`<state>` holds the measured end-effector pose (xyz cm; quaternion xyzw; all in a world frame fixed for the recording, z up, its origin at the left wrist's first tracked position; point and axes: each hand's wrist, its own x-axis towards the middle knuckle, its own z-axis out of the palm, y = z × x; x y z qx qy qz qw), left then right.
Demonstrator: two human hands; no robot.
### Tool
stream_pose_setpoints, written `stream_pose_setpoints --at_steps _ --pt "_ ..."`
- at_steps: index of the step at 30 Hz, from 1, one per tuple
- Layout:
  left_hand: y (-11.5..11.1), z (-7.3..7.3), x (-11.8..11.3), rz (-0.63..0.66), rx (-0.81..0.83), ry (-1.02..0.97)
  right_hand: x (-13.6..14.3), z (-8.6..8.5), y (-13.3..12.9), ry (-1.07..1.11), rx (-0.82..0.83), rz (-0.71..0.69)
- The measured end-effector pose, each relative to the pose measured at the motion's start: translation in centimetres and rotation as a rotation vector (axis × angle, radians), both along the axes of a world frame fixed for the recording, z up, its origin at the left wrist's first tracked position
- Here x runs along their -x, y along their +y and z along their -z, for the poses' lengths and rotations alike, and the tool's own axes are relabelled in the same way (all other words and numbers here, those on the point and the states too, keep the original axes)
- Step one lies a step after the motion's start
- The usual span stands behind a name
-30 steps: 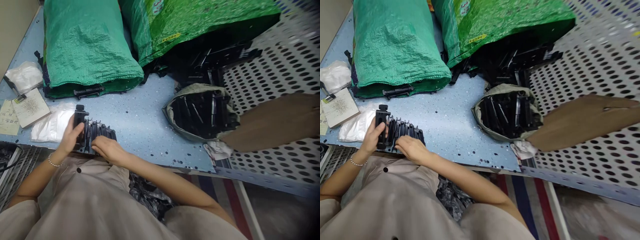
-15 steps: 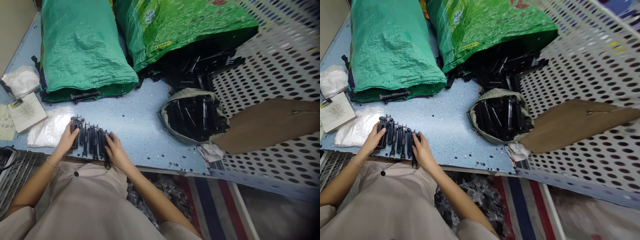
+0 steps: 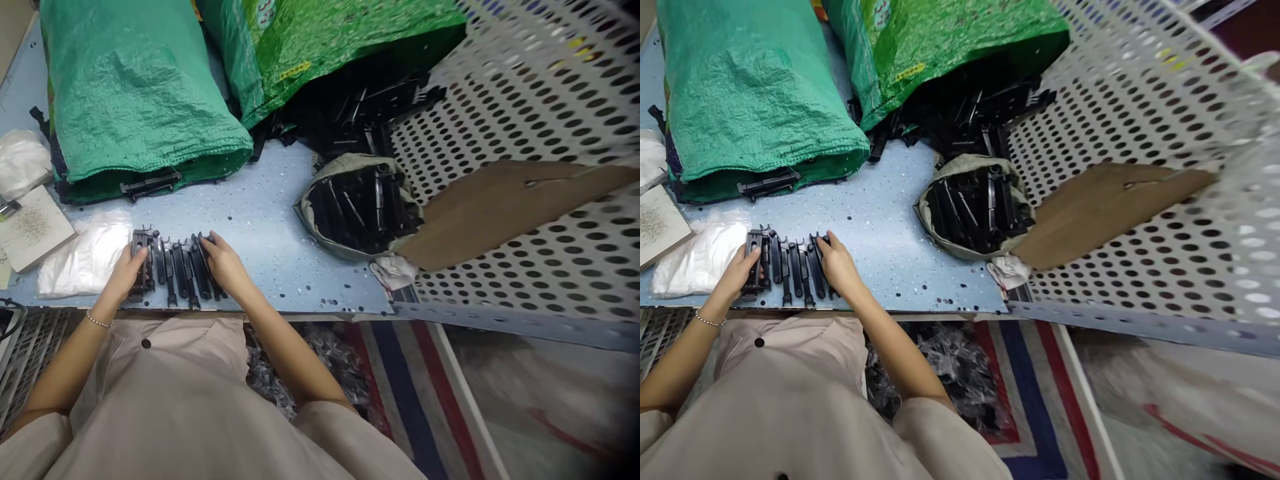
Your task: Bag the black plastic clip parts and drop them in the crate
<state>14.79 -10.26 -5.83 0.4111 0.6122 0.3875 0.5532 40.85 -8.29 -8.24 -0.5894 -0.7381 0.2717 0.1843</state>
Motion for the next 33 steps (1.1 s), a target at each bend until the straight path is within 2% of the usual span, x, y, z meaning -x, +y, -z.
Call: stream_pose_setpoints --at_steps 4,6,8,10,12,14,15,16,17,18,21,22,24,26,29,31,33 --pt "-0.6 0.4 -3.6 -0.076 0.078 -0.188 -2.5 0.1 2.5 0.002 -0.058 0.065" --pt "-0.7 0.3 -4.2 -0.123 0.102 -0.317 -3.3 -0.9 2.4 -0.015 -0.159 0.091" --pt "-0.8 -0.3 -3.9 -0.087 0.157 -0.45 -3.1 -2.8 1.4 0.015 -0.283 0.051" --pt "-0.9 -1.4 -3.1 0.089 0.253 -0.548 -2.0 -5.3 -0.2 0.078 -0.351 -0.093" --pt "-1.3 -2.7 -2.3 0.366 0.365 -0.574 -0.5 -7.7 -1.7 0.106 -0.337 -0.324" --pt "-1.7 -3.9 -1.6 0.608 0.459 -0.545 0.7 -9.4 -2.6 0.087 -0.283 -0.558" --pt "-1.9 -4.3 -1.3 0.672 0.477 -0.516 1.0 -9.7 -2.7 0.068 -0.249 -0.645" --pt "-2.1 -4.4 -0.9 0.681 0.456 -0.466 1.0 -9.8 -2.7 0.046 -0.217 -0.693" --pt "-2.2 -4.4 -0.4 0.621 0.39 -0.378 0.8 -9.6 -2.6 0.027 -0.186 -0.699" --pt "-2.3 -4.1 0.2 0.501 0.278 -0.235 0.5 -9.2 -2.3 0.018 -0.154 -0.669" --pt "-2.6 -2.3 2.5 0.059 -0.147 0.434 -0.1 -7.4 -1.4 0.101 -0.034 -0.431" --pt "-2.7 -1.6 3.3 -0.026 -0.246 0.636 0.1 -6.8 -1.1 0.168 0.021 -0.333" --pt "-2.6 -0.3 4.8 -0.052 -0.343 0.858 1.3 -5.7 -0.8 0.348 0.156 -0.16" --pt "-2.3 0.4 6.2 -0.028 -0.331 0.83 3.4 -4.9 -0.9 0.579 0.332 -0.056" --pt "-1.6 0.6 8.1 -0.143 -0.198 0.538 6.9 -4.5 -1.5 0.939 0.621 0.021" --pt "-1.1 0.4 9.0 -0.206 -0.109 0.323 8.7 -4.5 -1.9 1.096 0.782 0.063" --pt "-0.9 0.3 9.5 -0.207 -0.064 0.21 9.9 -4.5 -2.3 1.167 0.92 0.049"
